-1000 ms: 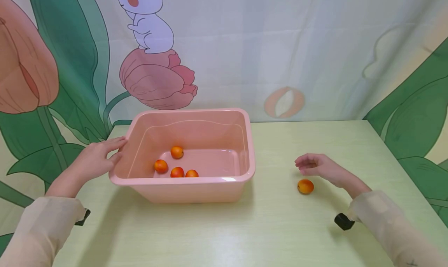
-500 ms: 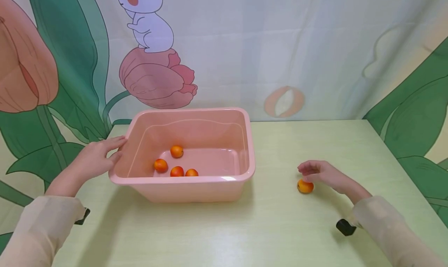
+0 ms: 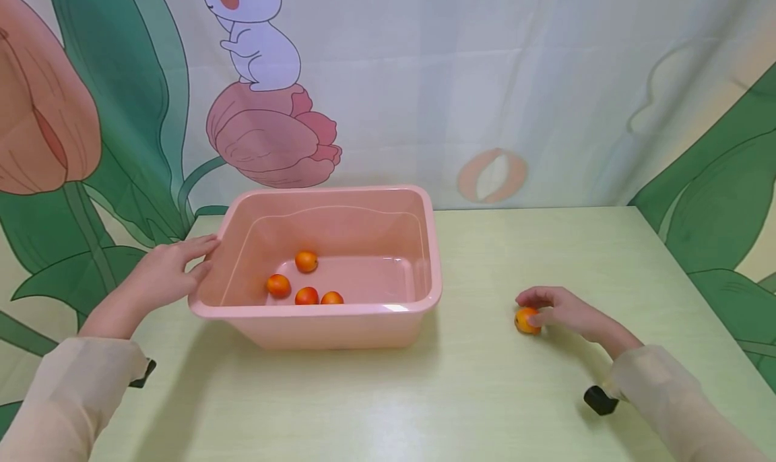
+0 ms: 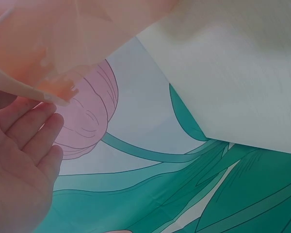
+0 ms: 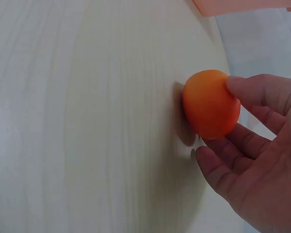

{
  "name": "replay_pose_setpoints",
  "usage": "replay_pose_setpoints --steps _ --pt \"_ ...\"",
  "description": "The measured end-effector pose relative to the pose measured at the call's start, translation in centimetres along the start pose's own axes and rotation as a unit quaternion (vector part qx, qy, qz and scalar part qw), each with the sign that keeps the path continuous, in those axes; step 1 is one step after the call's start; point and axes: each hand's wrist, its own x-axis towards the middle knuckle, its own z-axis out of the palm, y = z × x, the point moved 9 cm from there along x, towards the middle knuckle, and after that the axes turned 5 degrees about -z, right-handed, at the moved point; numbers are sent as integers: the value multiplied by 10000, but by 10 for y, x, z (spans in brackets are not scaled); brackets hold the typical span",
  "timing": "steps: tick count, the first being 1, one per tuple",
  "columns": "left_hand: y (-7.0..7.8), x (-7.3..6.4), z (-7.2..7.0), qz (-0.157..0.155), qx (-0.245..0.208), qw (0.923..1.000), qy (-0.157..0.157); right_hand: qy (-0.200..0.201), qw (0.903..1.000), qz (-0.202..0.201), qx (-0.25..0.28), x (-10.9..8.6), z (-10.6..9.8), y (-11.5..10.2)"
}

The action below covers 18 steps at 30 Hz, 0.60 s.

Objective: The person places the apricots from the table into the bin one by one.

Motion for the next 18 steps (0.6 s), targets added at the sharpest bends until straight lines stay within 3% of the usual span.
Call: replay_pose_setpoints --steps 18 --pt "0 0 0 93 111 9999 61 60 9998 2 -202 -2 -2 2"
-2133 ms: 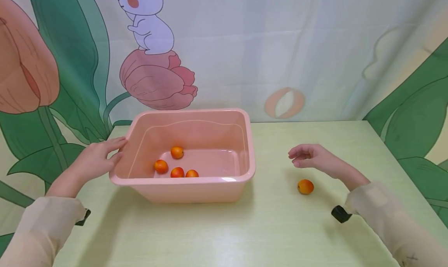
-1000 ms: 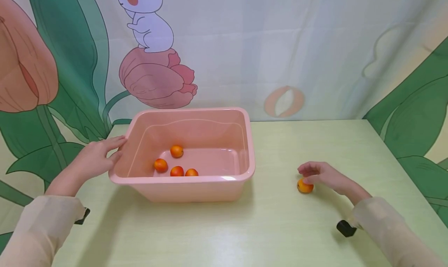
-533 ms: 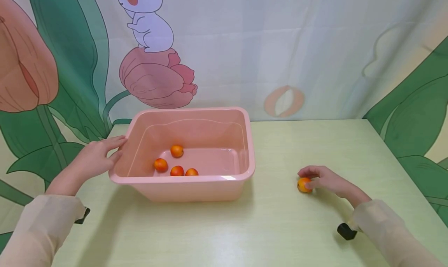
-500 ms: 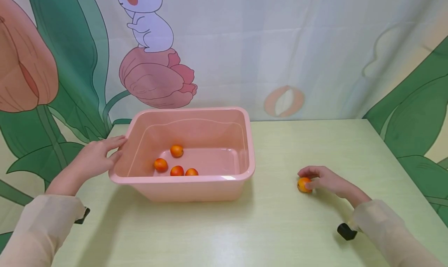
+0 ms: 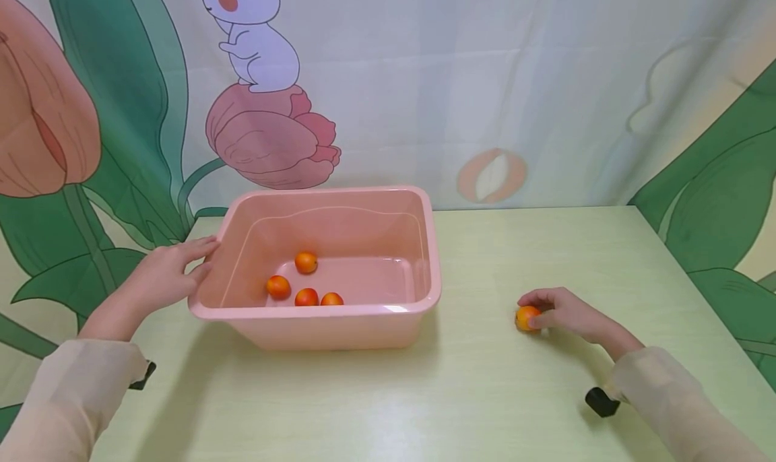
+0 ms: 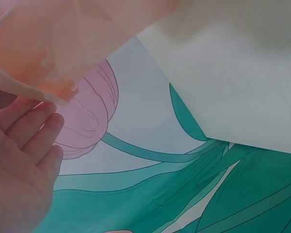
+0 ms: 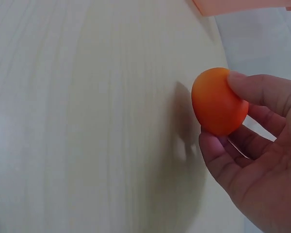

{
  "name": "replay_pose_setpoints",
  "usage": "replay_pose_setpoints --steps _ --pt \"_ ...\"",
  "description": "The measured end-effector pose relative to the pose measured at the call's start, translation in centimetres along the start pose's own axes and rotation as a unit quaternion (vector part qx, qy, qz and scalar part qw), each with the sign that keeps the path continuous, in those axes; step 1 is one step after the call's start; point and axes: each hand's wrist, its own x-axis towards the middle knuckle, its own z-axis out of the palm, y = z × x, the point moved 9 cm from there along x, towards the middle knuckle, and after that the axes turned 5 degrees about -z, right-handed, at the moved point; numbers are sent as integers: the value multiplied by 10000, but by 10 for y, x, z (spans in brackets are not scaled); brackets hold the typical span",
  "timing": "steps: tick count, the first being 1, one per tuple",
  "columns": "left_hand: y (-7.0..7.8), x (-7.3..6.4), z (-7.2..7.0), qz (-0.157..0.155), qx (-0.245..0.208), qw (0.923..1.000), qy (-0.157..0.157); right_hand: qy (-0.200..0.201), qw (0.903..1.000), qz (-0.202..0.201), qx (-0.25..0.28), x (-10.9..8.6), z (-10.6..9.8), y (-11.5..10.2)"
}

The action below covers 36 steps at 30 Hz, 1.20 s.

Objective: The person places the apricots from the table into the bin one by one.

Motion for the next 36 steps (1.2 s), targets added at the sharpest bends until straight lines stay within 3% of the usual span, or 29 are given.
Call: replay_pose_setpoints --steps 15,36 --pt "-1 0 0 -25 -88 10000 -21 81 9999 -105 -28 4 -16 -15" --pt "0 -1 0 0 -142 9999 6 265 9981 -542 -130 15 -44 -82"
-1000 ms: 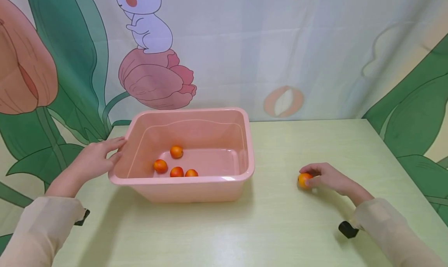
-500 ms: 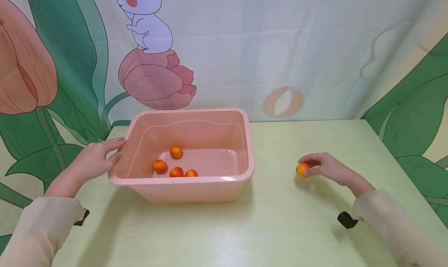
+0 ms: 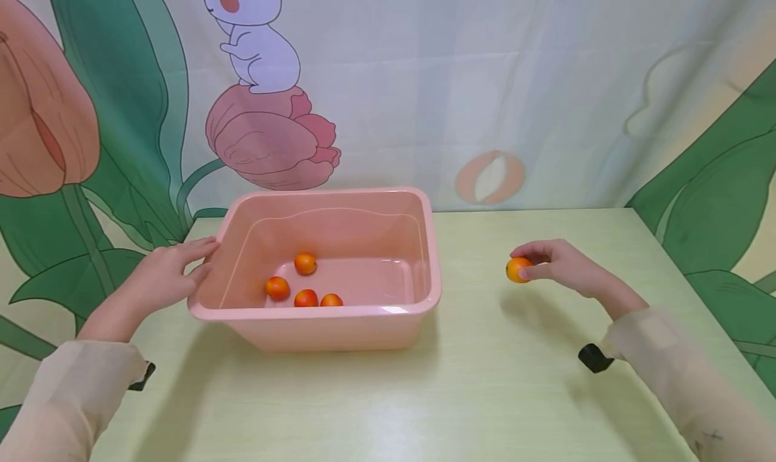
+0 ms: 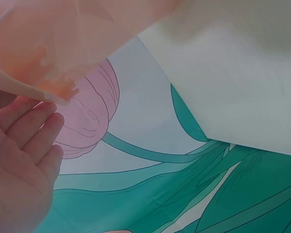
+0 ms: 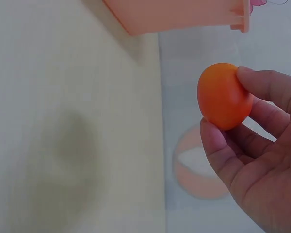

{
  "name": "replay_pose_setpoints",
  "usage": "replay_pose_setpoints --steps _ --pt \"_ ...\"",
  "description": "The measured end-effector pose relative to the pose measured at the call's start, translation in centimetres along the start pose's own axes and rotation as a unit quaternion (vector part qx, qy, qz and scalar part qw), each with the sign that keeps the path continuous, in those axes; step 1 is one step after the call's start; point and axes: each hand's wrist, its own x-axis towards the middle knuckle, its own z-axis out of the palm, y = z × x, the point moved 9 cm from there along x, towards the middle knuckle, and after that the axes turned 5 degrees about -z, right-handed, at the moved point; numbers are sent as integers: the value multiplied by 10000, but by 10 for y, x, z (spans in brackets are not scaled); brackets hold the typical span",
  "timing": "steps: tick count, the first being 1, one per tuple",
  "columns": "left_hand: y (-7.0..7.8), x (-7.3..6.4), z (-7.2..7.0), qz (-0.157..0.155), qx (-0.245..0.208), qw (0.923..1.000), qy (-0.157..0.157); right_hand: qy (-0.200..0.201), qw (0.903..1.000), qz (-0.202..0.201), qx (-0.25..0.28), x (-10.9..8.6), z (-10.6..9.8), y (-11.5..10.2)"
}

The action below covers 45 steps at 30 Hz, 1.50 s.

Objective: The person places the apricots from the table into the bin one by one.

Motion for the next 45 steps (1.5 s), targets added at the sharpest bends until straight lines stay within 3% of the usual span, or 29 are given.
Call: replay_pose_setpoints --steps 20,27,38,45 --pt "1 2 -2 10 36 10000 8 -44 9980 -490 -393 20 -17 -66" --pt "1 2 -2 5 47 10000 16 194 9960 -729 -470 29 -26 -100" --pt "0 2 -1 2 1 10000 -8 44 9950 -806 -586 48 -20 -128" --pt "0 1 0 35 31 10000 14 87 9864 -1506 -655 63 -14 -152"
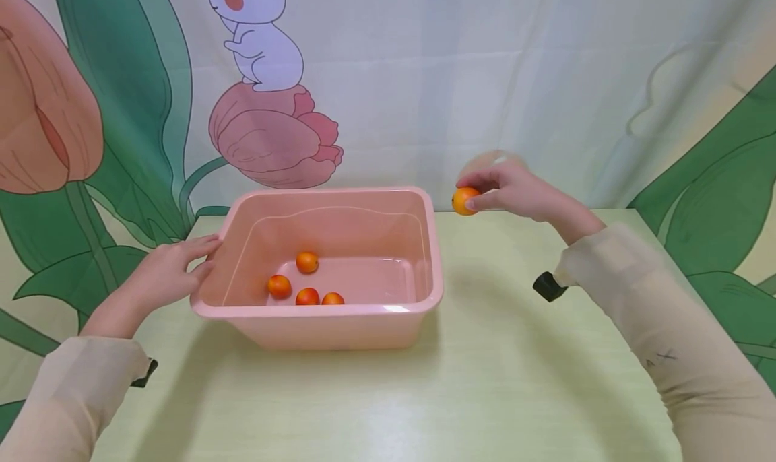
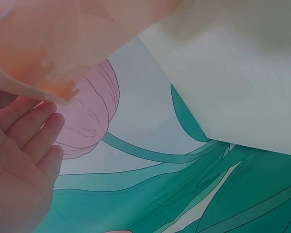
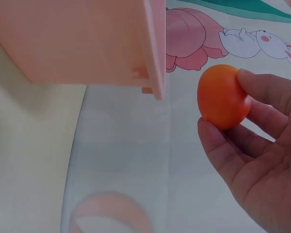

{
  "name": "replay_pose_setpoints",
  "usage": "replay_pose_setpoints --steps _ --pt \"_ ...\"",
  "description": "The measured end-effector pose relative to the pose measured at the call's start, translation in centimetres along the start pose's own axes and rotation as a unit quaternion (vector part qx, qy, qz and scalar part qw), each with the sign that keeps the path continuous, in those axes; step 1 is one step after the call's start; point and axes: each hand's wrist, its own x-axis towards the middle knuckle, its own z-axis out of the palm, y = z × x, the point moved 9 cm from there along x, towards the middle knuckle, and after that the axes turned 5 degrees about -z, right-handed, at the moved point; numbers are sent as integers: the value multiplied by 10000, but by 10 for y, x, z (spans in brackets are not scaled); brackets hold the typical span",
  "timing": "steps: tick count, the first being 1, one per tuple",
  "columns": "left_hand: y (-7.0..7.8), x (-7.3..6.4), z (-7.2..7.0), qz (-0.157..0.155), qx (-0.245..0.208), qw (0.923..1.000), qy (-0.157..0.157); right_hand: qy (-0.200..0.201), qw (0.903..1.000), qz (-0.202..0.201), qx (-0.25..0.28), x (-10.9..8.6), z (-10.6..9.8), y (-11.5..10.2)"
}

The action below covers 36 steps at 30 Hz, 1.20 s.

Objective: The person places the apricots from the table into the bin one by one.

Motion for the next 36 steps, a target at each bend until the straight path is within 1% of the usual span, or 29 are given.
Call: replay_pose_setpoints --steps 2,4,7,9,11,15,19,21,27,36 --pt "0 0 0 30 23 10000 19 52 9997 44 -253 6 -1 -3" --pt "1 0 -1 28 37 10000 24 45 9982 302 -515 10 -1 -3" --pt "0 0 -1 8 29 10000 6 -122 9926 694 -987 16 0 -4" --pt "0 0 0 -7 22 10000 -9 -276 9902 804 -1104 20 3 -8" --pt "-1 0 0 -17 19 10000 -14 -426 9907 778 -1034 25 7 -12" --pt "-1 0 0 -26 10 10000 -13 -636 9952 609 -437 35 18 -22" --pt "0 0 0 -42 -44 10000 -26 -778 9955 509 -157 43 26 -30" --pt "1 0 -1 -37 -52 10000 -20 -840 9951 508 -153 47 30 -33" --pt "1 0 -1 -35 -58 10000 -27 -936 9935 468 -440 61 41 -44" --pt "2 0 -1 -29 -83 10000 -29 -1052 9914 255 -732 82 58 -57"
